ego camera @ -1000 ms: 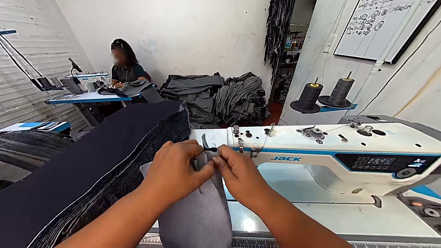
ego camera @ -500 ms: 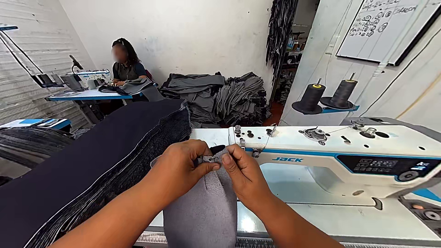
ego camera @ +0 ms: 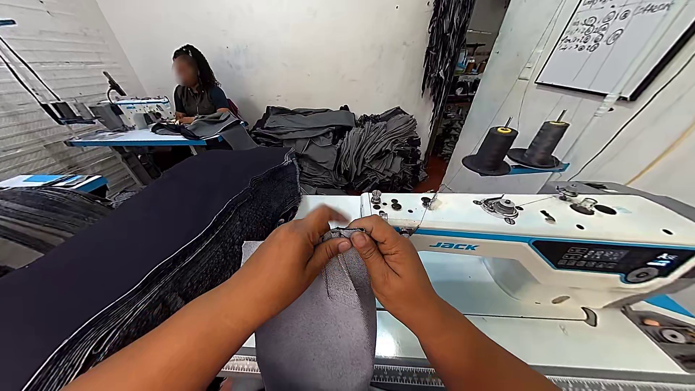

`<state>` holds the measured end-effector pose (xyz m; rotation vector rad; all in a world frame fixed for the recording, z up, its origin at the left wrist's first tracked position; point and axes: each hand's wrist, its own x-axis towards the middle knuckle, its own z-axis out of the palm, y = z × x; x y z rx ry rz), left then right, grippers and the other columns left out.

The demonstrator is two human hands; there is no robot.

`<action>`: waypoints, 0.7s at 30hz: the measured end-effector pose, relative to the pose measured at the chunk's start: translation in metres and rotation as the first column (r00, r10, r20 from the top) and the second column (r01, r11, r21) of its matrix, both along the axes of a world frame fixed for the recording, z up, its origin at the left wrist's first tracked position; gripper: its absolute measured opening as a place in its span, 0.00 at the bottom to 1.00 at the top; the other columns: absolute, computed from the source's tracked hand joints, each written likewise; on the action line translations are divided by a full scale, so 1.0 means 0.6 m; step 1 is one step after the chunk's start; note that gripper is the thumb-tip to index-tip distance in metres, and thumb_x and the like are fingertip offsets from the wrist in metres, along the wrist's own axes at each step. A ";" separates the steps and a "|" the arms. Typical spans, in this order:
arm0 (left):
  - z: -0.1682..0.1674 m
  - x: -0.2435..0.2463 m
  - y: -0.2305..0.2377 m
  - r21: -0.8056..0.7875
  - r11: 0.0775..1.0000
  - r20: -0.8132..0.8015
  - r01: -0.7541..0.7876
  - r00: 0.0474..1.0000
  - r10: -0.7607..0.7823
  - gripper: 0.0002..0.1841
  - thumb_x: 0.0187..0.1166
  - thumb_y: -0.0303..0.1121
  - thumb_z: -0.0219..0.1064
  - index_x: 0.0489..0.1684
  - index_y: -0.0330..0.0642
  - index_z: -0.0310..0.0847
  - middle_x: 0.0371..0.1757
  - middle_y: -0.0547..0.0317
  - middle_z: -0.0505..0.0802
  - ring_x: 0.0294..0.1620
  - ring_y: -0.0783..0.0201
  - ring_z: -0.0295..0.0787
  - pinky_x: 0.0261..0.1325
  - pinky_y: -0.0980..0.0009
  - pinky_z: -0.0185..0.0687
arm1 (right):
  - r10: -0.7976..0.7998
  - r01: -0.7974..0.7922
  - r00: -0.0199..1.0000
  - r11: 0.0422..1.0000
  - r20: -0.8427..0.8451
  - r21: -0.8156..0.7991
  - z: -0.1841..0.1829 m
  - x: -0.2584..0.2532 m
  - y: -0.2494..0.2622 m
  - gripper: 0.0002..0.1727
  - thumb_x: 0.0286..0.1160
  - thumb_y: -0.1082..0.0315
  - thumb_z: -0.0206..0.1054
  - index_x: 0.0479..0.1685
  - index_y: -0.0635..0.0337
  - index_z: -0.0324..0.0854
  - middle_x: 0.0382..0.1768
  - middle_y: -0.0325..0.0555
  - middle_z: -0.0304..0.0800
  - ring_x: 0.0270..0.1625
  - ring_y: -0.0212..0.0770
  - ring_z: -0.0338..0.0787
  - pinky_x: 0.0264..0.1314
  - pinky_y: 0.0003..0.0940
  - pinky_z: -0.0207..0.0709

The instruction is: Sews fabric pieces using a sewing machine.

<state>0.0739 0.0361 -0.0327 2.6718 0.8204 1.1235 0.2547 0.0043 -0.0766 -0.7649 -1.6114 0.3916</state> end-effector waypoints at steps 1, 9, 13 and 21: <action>0.005 0.000 0.004 0.011 1.000 -0.028 -0.027 0.999 0.027 0.11 0.83 0.44 0.64 0.41 0.47 0.84 0.21 0.76 0.79 0.21 0.84 0.73 0.26 0.87 0.68 | 0.004 -0.004 1.000 1.000 -0.016 -0.015 0.000 -0.001 0.003 0.08 0.89 0.66 0.57 0.47 0.56 0.82 0.27 0.29 0.78 0.26 0.17 0.75 0.29 0.11 0.69; -0.146 0.034 0.170 -0.429 0.804 -0.563 -0.411 0.818 0.117 0.19 0.91 0.40 0.59 0.55 0.28 0.85 0.53 0.30 0.91 0.60 0.32 0.87 0.67 0.31 0.76 | 0.329 -0.355 0.925 0.559 -0.192 -0.750 -0.213 -0.011 -0.042 0.10 0.83 0.75 0.56 0.55 0.70 0.78 0.47 0.46 0.83 0.48 0.32 0.83 0.56 0.33 0.78; -0.290 0.089 0.120 -0.564 0.714 -0.616 -0.415 0.787 -0.029 0.21 0.92 0.44 0.58 0.57 0.29 0.83 0.56 0.36 0.91 0.64 0.41 0.87 0.74 0.43 0.71 | 0.398 -0.521 0.793 0.051 -0.461 -0.852 -0.301 0.031 -0.099 0.06 0.86 0.74 0.53 0.52 0.52 0.67 0.31 0.31 0.82 0.31 0.27 0.85 0.39 0.29 0.83; -0.341 0.143 0.124 -0.536 0.784 -0.394 -0.313 0.914 0.096 0.16 0.87 0.40 0.65 0.53 0.35 0.91 0.53 0.47 0.95 0.60 0.50 0.89 0.75 0.48 0.69 | 0.254 0.469 0.588 0.666 0.768 -0.580 -0.254 0.088 -0.008 0.42 0.81 0.34 0.58 0.89 0.50 0.66 0.93 0.41 0.58 0.96 0.58 0.46 0.91 0.73 0.30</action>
